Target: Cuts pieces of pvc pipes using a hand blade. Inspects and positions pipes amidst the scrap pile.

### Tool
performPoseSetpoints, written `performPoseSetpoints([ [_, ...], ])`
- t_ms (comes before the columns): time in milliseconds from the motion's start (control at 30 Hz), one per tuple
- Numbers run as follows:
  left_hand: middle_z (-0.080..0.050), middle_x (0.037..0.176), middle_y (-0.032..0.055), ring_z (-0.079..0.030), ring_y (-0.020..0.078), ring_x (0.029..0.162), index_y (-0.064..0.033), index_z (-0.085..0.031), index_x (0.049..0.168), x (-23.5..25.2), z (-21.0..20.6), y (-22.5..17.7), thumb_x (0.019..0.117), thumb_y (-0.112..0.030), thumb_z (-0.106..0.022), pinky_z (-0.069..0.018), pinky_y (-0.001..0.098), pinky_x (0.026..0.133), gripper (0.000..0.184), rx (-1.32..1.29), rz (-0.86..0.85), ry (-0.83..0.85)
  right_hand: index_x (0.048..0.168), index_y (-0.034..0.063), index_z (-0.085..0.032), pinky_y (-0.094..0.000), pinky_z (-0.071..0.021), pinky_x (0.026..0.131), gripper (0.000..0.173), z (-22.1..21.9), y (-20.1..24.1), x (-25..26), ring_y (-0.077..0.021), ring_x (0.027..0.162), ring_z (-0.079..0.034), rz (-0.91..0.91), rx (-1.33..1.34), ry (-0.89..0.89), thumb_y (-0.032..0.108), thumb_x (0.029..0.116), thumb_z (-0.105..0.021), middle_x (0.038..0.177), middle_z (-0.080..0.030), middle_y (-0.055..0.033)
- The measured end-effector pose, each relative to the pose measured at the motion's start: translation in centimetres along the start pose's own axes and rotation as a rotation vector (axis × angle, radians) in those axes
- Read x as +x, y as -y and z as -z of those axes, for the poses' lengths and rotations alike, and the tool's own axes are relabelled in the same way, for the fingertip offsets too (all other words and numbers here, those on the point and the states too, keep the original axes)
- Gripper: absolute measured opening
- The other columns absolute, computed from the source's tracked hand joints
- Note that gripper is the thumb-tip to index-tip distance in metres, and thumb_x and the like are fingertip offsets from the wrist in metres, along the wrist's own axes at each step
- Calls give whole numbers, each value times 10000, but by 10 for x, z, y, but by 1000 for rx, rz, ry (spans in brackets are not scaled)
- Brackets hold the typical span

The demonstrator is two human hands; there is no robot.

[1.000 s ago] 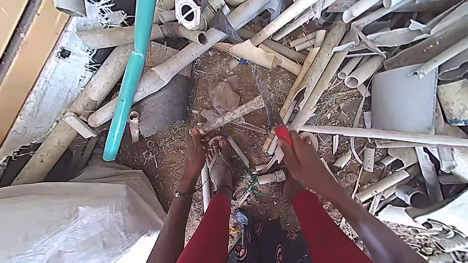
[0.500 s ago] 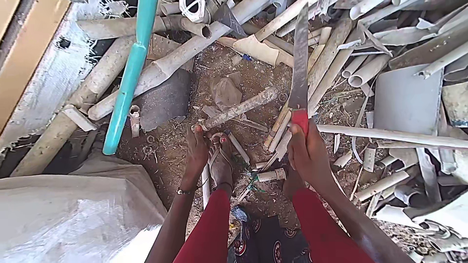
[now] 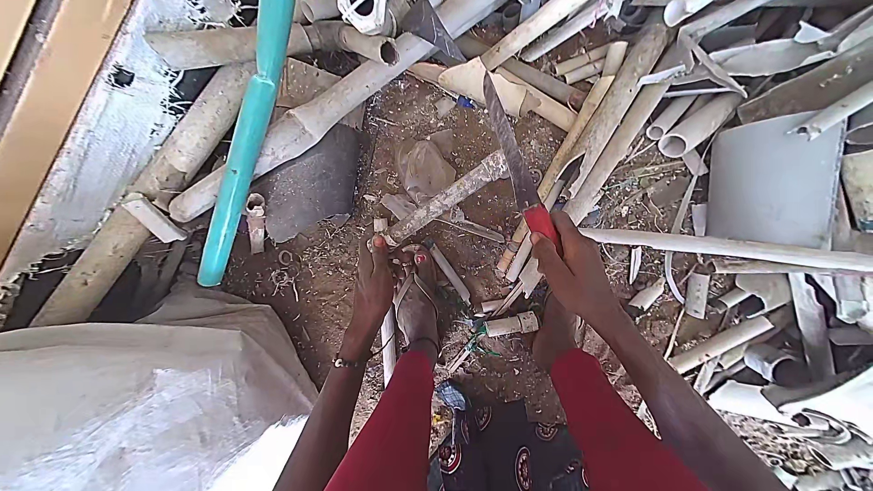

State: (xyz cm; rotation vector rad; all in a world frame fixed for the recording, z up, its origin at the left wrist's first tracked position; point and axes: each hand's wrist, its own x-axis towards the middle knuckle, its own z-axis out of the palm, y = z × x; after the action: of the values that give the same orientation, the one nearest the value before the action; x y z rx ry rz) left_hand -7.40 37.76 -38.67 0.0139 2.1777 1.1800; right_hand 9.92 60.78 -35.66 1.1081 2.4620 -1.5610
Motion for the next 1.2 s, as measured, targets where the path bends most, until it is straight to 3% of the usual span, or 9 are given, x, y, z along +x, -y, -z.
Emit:
performPoseSetpoints([
  [100,-684,846,6,-595,51,589,-78,-412,1410,-2,1,-4,1139,-318,-216,-479,194,531,412,-77,70,2,1264,58,-522,-314,-456,498,372,-4,-3,3,-102,497,-499,42,-19,11,343,1051,-416,631,-468,18],
  [167,-686,833,-2,-598,46,580,-99,-425,1351,-2,2,-7,1140,-295,-224,-469,183,515,351,-135,121,8,1344,74,-501,-296,-458,486,441,-11,-6,4,-89,480,-487,66,-9,-1,412,1081,-398,614,-462,31],
  [267,-660,792,-10,-597,40,576,-104,-437,1311,-4,4,-9,1121,-212,-229,-473,175,519,302,-190,108,32,1399,65,-473,-331,-478,497,460,-19,-10,4,-121,489,-508,81,-7,-7,390,1087,-380,625,-487,10],
  [500,-637,721,-25,-604,47,567,-117,-494,1313,-4,4,-7,1119,-206,-254,-492,175,532,322,-242,75,54,1375,56,-463,-356,-496,502,429,-23,-9,2,-149,493,-527,19,-6,2,368,1099,-359,623,-484,-9],
  [633,-625,770,-24,-600,41,585,-108,-450,1335,-6,1,-7,1101,-216,-372,-500,168,540,269,-190,33,68,1372,52,-465,-354,-494,499,427,-24,-6,1,-148,491,-524,14,-9,4,363,1098,-359,622,-478,-5],
  [800,-617,782,-8,-597,40,599,-79,-426,1384,-10,-2,-8,1071,-168,-498,-507,179,561,333,-161,35,60,1364,55,-469,-364,-496,504,412,-24,-6,-1,-156,496,-532,18,-24,-8,354,1100,-368,623,-485,-15],
  [1200,-630,781,27,-609,79,587,-77,-454,1362,-10,-3,-5,1058,-219,-520,-524,221,564,342,-94,30,41,1341,55,-475,-343,-491,509,390,-24,-8,-7,-141,492,-519,-5,-24,-5,343,1100,-372,617,-466,-5],
])
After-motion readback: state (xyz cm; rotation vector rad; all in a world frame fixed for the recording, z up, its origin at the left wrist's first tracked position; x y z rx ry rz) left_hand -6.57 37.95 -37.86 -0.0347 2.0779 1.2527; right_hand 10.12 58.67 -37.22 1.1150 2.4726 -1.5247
